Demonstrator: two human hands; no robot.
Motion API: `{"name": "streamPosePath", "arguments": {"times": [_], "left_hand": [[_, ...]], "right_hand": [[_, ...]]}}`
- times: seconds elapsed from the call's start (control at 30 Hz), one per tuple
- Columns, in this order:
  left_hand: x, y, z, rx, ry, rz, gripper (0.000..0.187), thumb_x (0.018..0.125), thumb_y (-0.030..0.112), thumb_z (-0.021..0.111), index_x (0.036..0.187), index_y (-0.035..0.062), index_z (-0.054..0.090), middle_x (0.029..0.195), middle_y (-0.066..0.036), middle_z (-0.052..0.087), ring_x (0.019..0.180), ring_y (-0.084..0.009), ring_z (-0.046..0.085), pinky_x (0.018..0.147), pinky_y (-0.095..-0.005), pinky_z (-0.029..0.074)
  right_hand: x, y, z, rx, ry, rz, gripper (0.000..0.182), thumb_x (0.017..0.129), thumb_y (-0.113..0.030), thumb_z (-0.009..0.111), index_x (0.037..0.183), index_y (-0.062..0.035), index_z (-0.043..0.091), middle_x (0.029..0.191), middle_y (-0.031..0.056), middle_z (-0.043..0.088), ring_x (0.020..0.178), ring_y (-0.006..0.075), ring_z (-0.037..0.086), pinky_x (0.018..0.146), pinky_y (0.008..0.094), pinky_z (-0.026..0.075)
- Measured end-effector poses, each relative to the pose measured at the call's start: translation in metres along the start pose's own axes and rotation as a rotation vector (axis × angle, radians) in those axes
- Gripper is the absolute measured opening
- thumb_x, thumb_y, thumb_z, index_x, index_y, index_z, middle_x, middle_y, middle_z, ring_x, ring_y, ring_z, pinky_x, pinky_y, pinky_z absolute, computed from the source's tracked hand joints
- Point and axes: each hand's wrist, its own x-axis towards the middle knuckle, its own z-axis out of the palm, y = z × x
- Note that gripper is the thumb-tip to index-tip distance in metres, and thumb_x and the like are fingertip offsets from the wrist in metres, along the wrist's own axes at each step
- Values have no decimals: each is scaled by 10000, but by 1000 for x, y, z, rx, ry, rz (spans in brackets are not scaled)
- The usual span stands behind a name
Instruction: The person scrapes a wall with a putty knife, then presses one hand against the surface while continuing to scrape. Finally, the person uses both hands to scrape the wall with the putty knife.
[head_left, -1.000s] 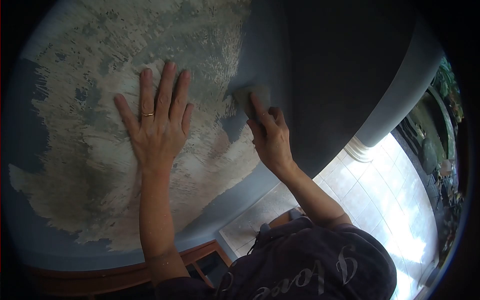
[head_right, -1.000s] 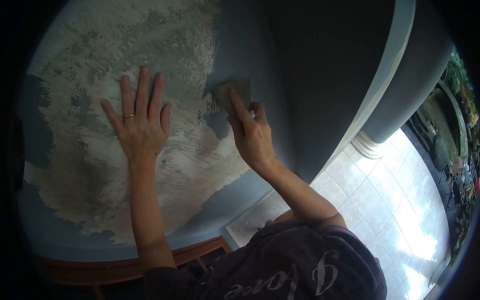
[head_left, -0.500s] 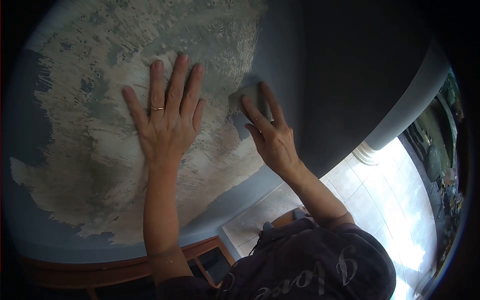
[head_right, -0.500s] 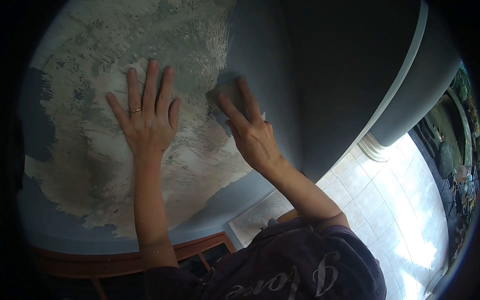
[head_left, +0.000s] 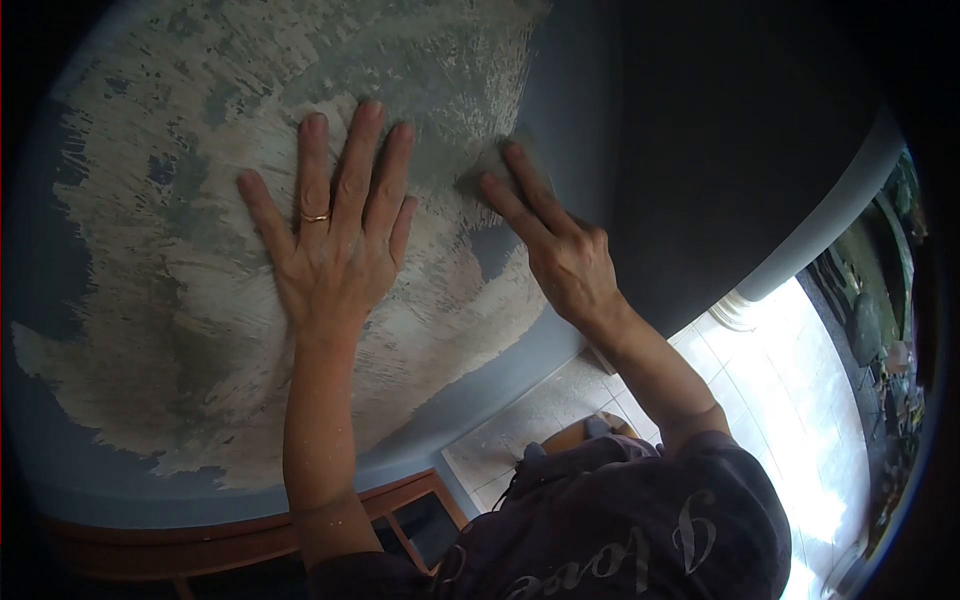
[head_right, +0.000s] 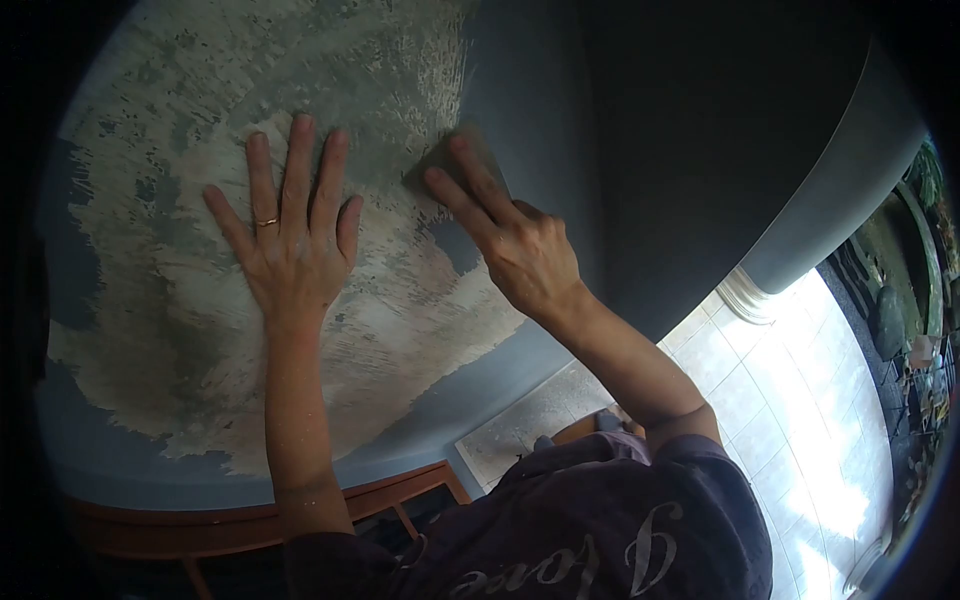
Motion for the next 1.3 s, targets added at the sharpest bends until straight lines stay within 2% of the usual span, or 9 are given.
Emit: {"name": "streamPosePath", "arguments": {"times": [0.33,0.53,0.63,0.73,0.93,1.03,1.3], "left_hand": [[-1,-1,2,-2,0,1,504,933,483,350,1407,313,345,1459,51,345,1369,-263,267,1116,-587,68],[-2,-2,4,-4,-12,0,512,921,491,376,1402,316,355,1458,48,348,1367,-268,270,1116,-590,50],[-4,-2,5,-17,-16,-5,508,919,490,382,1396,316,368,1455,47,353,1367,-272,270,1116,-591,41],[-7,-3,10,-61,-16,-25,687,802,520,551,1417,349,299,1487,76,282,1381,-250,233,1108,-624,53],[-9,-3,12,-57,-6,-33,667,794,519,559,1401,350,337,1483,78,291,1379,-250,238,1109,-622,45],[-7,-5,8,-6,-8,5,509,918,503,381,1389,311,380,1447,41,369,1368,-284,264,1114,-591,41],[-9,-4,10,-5,-8,0,529,909,503,399,1401,312,358,1455,36,356,1373,-286,249,1109,-602,60]], "right_hand": [[-3,11,-1,-93,-40,-95,692,725,83,556,1336,-226,459,1431,63,380,591,168,644,477,255,572],[-3,20,11,-65,23,-141,663,737,59,562,1327,-228,472,1436,58,373,577,157,637,469,243,565],[-1,13,3,-101,-35,-128,647,741,53,559,1320,-225,480,1441,58,366,575,148,634,466,241,563],[-4,18,6,-94,-10,-152,639,739,52,560,1313,-220,488,1433,61,379,554,139,627,457,238,558],[8,10,4,-73,-26,-160,652,726,60,559,1311,-219,491,1427,63,389,531,130,616,451,230,551],[-2,18,6,-96,-38,-167,653,728,59,556,1313,-222,490,1431,62,384,531,122,611,440,224,541],[-4,24,8,-132,-18,-213,644,721,56,553,1301,-220,506,1426,61,393,504,97,585,435,216,537]]}}
